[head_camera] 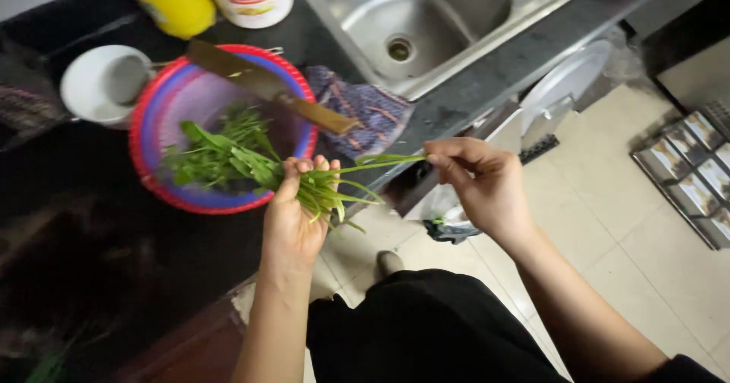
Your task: Cleaning and trimming coriander and green onions at a kitchen counter.
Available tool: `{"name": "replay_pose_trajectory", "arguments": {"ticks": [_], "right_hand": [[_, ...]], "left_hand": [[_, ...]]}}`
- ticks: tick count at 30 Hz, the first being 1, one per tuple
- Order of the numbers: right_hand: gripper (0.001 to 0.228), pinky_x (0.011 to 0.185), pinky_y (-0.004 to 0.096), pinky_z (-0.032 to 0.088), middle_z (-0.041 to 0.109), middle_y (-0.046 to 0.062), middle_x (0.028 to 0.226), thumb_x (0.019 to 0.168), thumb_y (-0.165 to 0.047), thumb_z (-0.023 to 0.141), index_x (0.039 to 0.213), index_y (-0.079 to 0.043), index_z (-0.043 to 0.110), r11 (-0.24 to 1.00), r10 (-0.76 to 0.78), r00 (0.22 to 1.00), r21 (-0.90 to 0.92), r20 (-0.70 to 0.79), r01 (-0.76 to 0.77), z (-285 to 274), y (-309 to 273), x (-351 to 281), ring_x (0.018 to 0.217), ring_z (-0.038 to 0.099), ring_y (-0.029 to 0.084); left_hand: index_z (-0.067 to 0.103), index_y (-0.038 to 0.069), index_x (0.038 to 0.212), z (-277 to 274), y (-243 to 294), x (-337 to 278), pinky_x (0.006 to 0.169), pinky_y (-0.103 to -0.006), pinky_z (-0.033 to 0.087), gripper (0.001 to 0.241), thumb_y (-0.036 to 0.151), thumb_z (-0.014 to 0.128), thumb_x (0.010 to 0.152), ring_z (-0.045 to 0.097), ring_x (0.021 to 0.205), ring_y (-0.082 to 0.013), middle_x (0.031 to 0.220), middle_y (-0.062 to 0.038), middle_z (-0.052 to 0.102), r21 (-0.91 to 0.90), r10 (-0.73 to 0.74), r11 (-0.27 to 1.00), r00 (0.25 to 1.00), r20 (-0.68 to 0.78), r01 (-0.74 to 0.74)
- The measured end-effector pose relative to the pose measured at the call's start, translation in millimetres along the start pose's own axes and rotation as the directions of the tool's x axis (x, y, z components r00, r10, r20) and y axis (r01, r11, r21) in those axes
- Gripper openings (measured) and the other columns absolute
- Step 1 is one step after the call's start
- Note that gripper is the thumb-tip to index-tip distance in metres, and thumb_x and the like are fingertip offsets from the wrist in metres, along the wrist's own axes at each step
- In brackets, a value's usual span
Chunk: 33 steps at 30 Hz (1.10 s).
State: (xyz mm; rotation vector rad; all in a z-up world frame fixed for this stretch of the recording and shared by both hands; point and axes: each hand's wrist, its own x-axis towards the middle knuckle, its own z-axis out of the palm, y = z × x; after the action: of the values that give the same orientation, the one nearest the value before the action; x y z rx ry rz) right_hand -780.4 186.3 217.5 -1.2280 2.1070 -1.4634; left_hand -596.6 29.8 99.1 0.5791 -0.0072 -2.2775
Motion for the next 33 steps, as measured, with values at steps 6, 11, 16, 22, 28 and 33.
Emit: {"name": "replay_pose_trajectory", "arguments": {"ticks": [6,11,16,22,28,33], "right_hand": [[0.01,0.064,0.025,0.056,0.072,0.01,0.068,0.097,-0.006,0.081,0.106,-0.003,0.08,0.973,0.223,0.955,0.101,-0.195,-0.206,-81.0,53.8,12.8,0.062,0.064,0.011],[0.029,0.083,0.028,0.061,0.077,0.015,0.103,0.101,-0.004,0.079,0.128,0.001,0.071,0.976,0.162,0.912,0.195,-0.378,-0.093,-112.1,78.7,22.2,0.082,0.071,0.013],[0.013,0.093,0.035,0.056,0.081,0.007,0.093,0.089,-0.006,0.087,0.098,-0.015,0.084,0.994,0.1,0.979,-0.033,-0.178,-0.107,-82.4,76.6,10.4,0.089,0.073,0.017],[0.012,0.091,0.043,0.055,0.077,0.006,0.096,0.089,-0.017,0.085,0.1,-0.021,0.084,0.977,0.07,0.996,-0.2,-0.056,-0.08,-80.5,88.9,4.8,0.095,0.071,0.03],[0.017,0.078,0.04,0.052,0.069,0.009,0.081,0.096,-0.028,0.08,0.092,-0.011,0.078,0.955,0.167,0.98,-0.229,-0.112,-0.189,-80.6,113.7,-22.2,0.079,0.063,0.027],[0.034,0.075,0.035,0.053,0.078,0.011,0.087,0.096,-0.041,0.075,0.115,-0.013,0.081,0.844,0.536,0.844,-0.016,0.002,-0.536,-70.8,122.7,-29.5,0.076,0.063,0.018]], "left_hand": [[0.063,0.012,0.1,30.3,-78.8,17.3,0.115,-0.0511,0.057,0.017,0.027,0.06,0.106,0.069,0.119,-0.023,0.096,-0.001,0.068,0.008,-0.06,0.998,0.998,-0.034,0.06],[0.066,0.014,0.108,54.3,-119.8,15.0,0.113,-0.0499,0.057,0.017,0.03,0.061,0.104,0.069,0.123,-0.0259,0.126,-0.007,0.073,0.258,-0.104,0.961,0.995,0.009,0.098],[0.064,0.007,0.121,68.9,-166.4,18.9,0.108,-0.0459,0.058,0.027,0.028,0.06,0.104,0.067,0.125,-0.0282,0.14,-0.015,0.069,0.34,-0.232,0.917,0.972,0.025,0.21],[0.069,0.006,0.114,44.5,-191.2,34.6,0.114,-0.0465,0.055,0.023,0.026,0.06,0.106,0.068,0.123,-0.0253,0.126,-0.012,0.072,0.374,-0.211,0.906,0.977,-0.006,0.198],[0.065,0.009,0.103,40.3,-192.5,45.9,0.115,-0.0444,0.057,0.007,0.016,0.064,0.104,0.074,0.111,-0.0211,0.106,-0.002,0.074,0.196,-0.092,0.975,0.993,-0.069,0.104],[0.065,0.009,0.103,32.9,-198.3,51.4,0.115,-0.0448,0.058,0.007,0.016,0.065,0.104,0.074,0.109,-0.0196,0.105,-0.001,0.073,0.182,-0.132,0.972,0.986,-0.104,0.149]]}}
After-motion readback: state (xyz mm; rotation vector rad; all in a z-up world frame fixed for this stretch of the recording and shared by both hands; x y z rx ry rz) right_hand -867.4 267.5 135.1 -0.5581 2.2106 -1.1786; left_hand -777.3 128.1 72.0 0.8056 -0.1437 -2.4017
